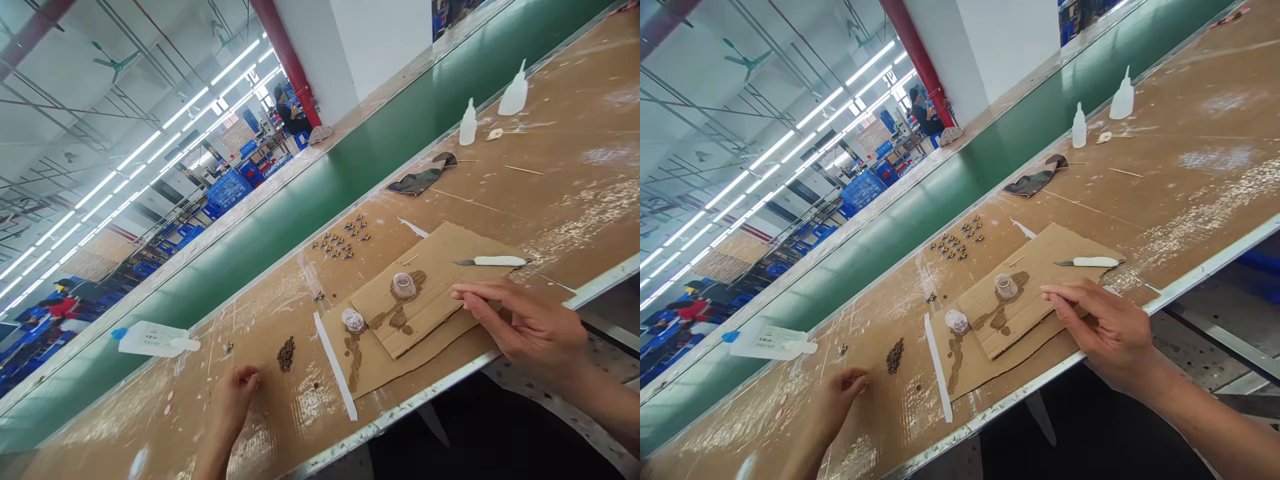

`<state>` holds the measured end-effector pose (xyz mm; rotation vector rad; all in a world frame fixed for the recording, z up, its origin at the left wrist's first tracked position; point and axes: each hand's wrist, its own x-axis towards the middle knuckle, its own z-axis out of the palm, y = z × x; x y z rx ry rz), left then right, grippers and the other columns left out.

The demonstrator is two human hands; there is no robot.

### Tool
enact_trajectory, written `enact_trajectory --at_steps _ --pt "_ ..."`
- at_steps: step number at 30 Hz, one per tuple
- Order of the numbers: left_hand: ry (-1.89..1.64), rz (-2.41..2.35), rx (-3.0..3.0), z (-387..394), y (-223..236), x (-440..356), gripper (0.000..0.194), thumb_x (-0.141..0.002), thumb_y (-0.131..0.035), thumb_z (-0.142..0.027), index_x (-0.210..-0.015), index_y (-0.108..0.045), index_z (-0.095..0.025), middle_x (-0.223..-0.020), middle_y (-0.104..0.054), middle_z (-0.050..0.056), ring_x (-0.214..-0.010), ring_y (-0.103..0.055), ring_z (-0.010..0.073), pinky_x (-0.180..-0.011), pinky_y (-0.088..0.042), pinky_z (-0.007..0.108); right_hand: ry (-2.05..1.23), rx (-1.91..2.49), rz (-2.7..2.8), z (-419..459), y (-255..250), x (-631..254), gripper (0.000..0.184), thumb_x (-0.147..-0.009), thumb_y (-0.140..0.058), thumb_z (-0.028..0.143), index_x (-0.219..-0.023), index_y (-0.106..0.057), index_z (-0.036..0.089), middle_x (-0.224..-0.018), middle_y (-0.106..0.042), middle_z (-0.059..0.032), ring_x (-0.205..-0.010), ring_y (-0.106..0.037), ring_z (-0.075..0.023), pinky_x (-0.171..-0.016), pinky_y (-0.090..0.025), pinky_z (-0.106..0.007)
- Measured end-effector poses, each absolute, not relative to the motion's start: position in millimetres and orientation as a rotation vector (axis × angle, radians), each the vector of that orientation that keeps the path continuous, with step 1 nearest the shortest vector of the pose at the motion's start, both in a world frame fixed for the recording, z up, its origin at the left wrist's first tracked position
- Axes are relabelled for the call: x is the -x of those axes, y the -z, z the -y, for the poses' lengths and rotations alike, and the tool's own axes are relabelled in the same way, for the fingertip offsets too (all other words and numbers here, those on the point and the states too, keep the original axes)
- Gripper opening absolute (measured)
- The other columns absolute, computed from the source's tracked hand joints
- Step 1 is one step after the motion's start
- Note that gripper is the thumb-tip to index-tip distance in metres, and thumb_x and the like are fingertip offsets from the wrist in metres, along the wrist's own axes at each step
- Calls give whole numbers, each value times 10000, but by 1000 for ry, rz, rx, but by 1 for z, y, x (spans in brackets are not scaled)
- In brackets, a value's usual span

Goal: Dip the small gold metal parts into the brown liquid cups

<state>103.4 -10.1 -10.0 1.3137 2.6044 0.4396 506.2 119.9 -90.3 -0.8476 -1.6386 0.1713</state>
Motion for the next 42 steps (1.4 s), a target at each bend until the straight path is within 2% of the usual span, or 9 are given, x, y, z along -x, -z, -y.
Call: enact_trajectory --at_steps 3,5,8,12,19,28,32,35,42 --pt "-571 -2596 -1221 23 4 -116 349 -593 -617 -521 -589 -673 -177 -534 -640 33 -551 -600 209 -573 -457 308 -178 853 1638 -119 87 -507 146 -852 -562 119 -965 -626 185 -858 -667 -10 -763 -636 -85 -714 -505 -172" --pt "-828 -2544 -1093 28 1 -133 413 -571 -661 -572 -621 -681 -163 -541 -629 21 -535 -580 176 -576 -468 292 -166 855 1644 -118 86 -507 141 -856 -562 118 -966 -625 179 -857 -669 -19 -758 -635 -81 -704 -505 -166" --pt "-1376 -2156 -792 26 1 -169 350 -533 -780 -468 -656 -680 -156 -555 -611 -6 -499 -530 102 -584 -479 238 -131 846 1637 -118 84 -507 141 -848 -577 107 -961 -625 177 -845 -673 -30 -739 -633 -79 -688 -502 -166" --pt "-1553 -1832 -637 11 4 -214 292 -515 -836 -353 -684 -698 -159 -503 -577 -27 -446 -484 57 -606 -515 228 -150 810 1620 -119 84 -506 196 -831 -588 67 -981 -618 190 -837 -673 -30 -741 -634 -87 -689 -505 -190" --pt "-1501 -1747 -664 -19 -4 -252 309 -451 -866 -299 -690 -730 -157 -560 -651 21 -466 -554 88 -614 -568 288 -262 774 1574 -123 81 -508 204 -852 -546 64 -1007 -596 187 -825 -647 -28 -730 -619 -103 -643 -506 -214" --pt "-1442 -1801 -773 -58 -10 -296 308 -436 -868 -329 -630 -708 -151 -561 -633 -4 -467 -535 70 -498 -530 196 -362 703 1489 -126 84 -510 251 -842 -528 32 -1048 -579 167 -814 -628 -40 -704 -571 -105 -619 -472 -229" --pt "-1330 -1917 -911 -75 -12 -307 336 -430 -863 -364 -641 -703 -156 -551 -631 -13 -500 -582 100 -560 -547 222 -341 690 1467 -128 80 -511 221 -857 -509 49 -1035 -581 158 -764 -620 -35 -668 -553 -104 -593 -458 -226" --pt "-1156 -2030 -1155 -91 -13 -312 331 -502 -828 -386 -725 -716 -169 -585 -662 -3 -586 -639 133 -625 -532 216 -331 678 1460 -131 79 -512 193 -864 -502 56 -1016 -587 140 -749 -613 -39 -664 -541 -102 -599 -457 -226" --pt "-788 -2072 -1655 -126 -15 -325 281 -640 -728 -431 -797 -723 -198 -661 -683 5 -619 -614 136 -584 -467 221 -329 743 1476 -135 81 -511 133 -892 -485 110 -957 -602 110 -729 -605 -53 -665 -554 -111 -599 -458 -229"
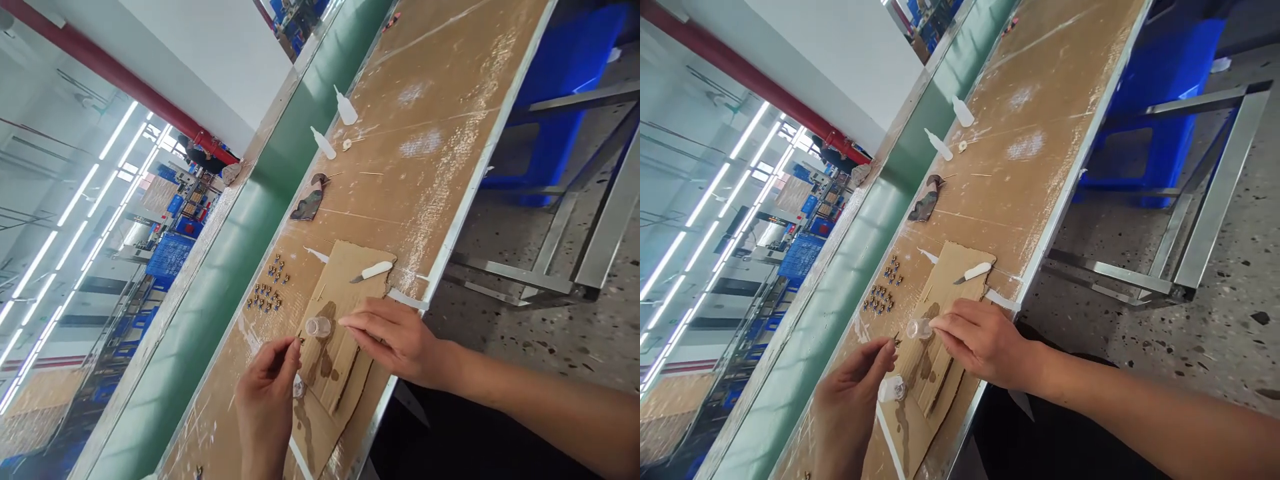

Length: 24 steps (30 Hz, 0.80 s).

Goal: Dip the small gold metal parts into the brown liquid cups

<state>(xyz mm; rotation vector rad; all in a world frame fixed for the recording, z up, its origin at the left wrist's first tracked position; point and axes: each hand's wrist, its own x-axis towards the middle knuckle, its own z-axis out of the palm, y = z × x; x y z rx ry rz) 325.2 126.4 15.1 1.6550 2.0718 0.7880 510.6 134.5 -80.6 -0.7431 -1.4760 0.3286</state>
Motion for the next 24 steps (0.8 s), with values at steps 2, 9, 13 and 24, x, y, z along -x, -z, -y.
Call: enact_trajectory --at_steps 2,9,13,24 --pt "-724 -2082 -1708 -133 -17 -331 273 -640 -717 -441 -768 -724 -200 -650 -680 9 -603 -606 144 -576 -461 236 -326 757 1474 -135 81 -511 134 -899 -478 122 -944 -603 105 -731 -605 -57 -673 -562 -117 -605 -457 -234" --pt "-564 -2139 -1823 -142 -19 -340 261 -650 -688 -468 -712 -713 -216 -617 -660 2 -587 -590 149 -594 -447 256 -302 744 1455 -137 80 -513 136 -893 -476 97 -924 -605 71 -710 -601 -63 -648 -519 -116 -590 -437 -235" --pt "-494 -2173 -1826 -145 -20 -340 278 -649 -679 -484 -721 -713 -217 -614 -665 7 -598 -599 163 -602 -436 268 -320 748 1450 -137 82 -513 140 -890 -482 102 -938 -611 76 -719 -602 -63 -657 -518 -119 -585 -432 -239" --pt "-438 -2168 -1831 -148 -21 -343 271 -637 -677 -480 -718 -715 -224 -629 -671 14 -613 -588 173 -633 -424 285 -323 736 1440 -137 81 -513 154 -896 -459 104 -946 -603 82 -729 -604 -64 -670 -520 -120 -598 -442 -238"
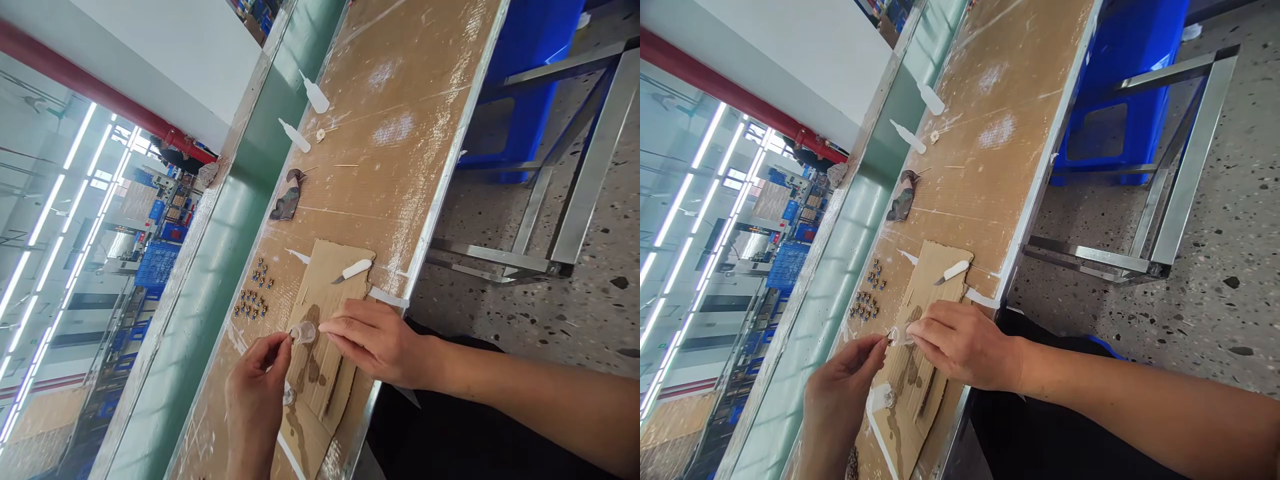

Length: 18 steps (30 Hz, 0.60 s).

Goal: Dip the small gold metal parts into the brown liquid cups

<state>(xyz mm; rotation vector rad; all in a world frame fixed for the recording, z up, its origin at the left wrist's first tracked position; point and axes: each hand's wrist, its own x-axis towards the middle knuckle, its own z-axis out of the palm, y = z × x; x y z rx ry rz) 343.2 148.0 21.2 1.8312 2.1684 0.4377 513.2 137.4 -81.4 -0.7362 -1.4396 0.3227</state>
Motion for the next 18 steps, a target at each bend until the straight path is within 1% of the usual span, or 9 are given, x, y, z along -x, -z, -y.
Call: enact_trajectory --at_steps 6,12,18 --pt "-481 -2135 -1875 -149 -18 -342 240 -628 -691 -452 -683 -716 -220 -614 -671 18 -586 -591 172 -617 -444 285 -319 745 1433 -137 81 -513 152 -901 -452 105 -938 -599 91 -723 -601 -55 -662 -523 -113 -593 -442 -231" --pt "-476 -2101 -1923 -146 -21 -343 202 -662 -671 -426 -687 -715 -230 -619 -675 8 -589 -598 154 -605 -450 258 -321 758 1451 -136 81 -514 148 -904 -457 119 -946 -597 97 -724 -609 -56 -657 -533 -119 -579 -443 -236" --pt "-446 -2109 -1969 -146 -23 -347 167 -671 -657 -385 -652 -707 -227 -608 -665 8 -566 -583 152 -608 -450 262 -324 768 1447 -136 81 -514 150 -908 -455 127 -947 -599 109 -715 -601 -52 -644 -534 -115 -583 -447 -237"
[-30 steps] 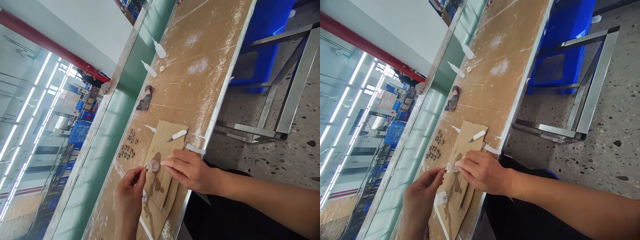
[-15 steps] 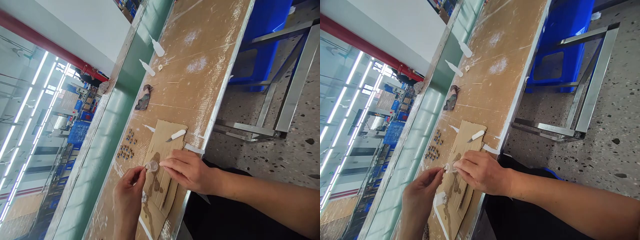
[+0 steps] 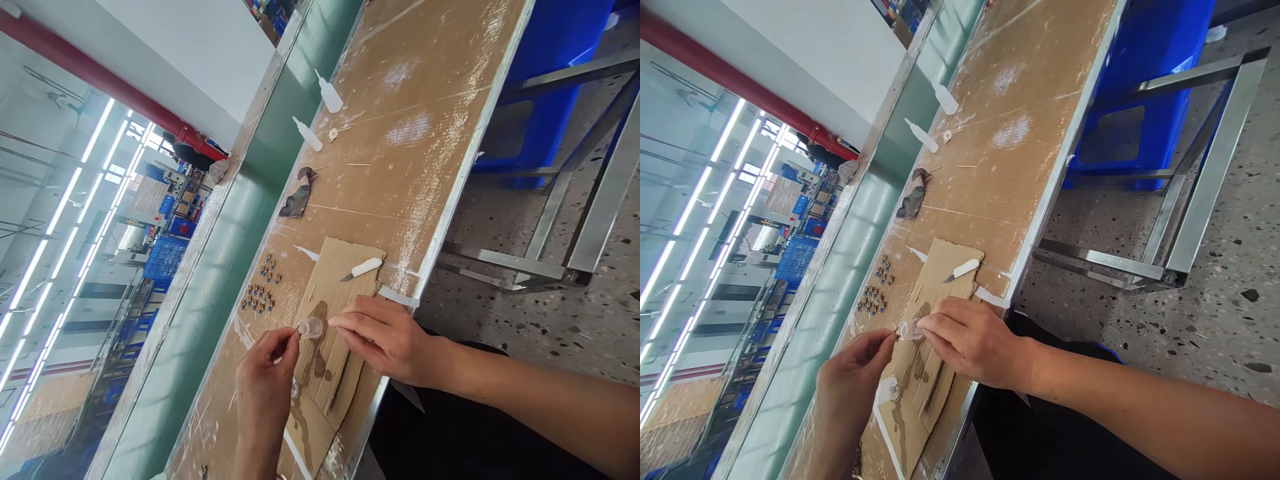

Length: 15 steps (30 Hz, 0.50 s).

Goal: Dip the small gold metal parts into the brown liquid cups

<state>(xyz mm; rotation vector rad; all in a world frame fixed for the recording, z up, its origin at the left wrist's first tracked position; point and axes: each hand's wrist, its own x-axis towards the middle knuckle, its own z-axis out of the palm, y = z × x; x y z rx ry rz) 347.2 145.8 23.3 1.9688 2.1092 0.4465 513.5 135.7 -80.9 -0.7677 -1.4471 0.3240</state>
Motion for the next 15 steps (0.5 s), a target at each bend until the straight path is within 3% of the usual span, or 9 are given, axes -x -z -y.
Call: enact_trajectory --at_steps 9,15 --pt "-536 -2075 -1873 -144 -25 -347 179 -654 -681 -387 -665 -715 -212 -602 -661 9 -569 -585 142 -595 -461 243 -320 758 1431 -135 82 -512 132 -886 -494 108 -968 -597 114 -752 -618 -58 -678 -553 -119 -612 -471 -240" --pt "-1003 -2236 -1499 -98 -35 -334 259 -566 -763 -424 -700 -720 -206 -567 -657 1 -569 -619 156 -580 -518 242 -351 744 1438 -134 81 -514 157 -874 -503 77 -992 -595 124 -759 -619 -57 -690 -566 -116 -624 -485 -239"
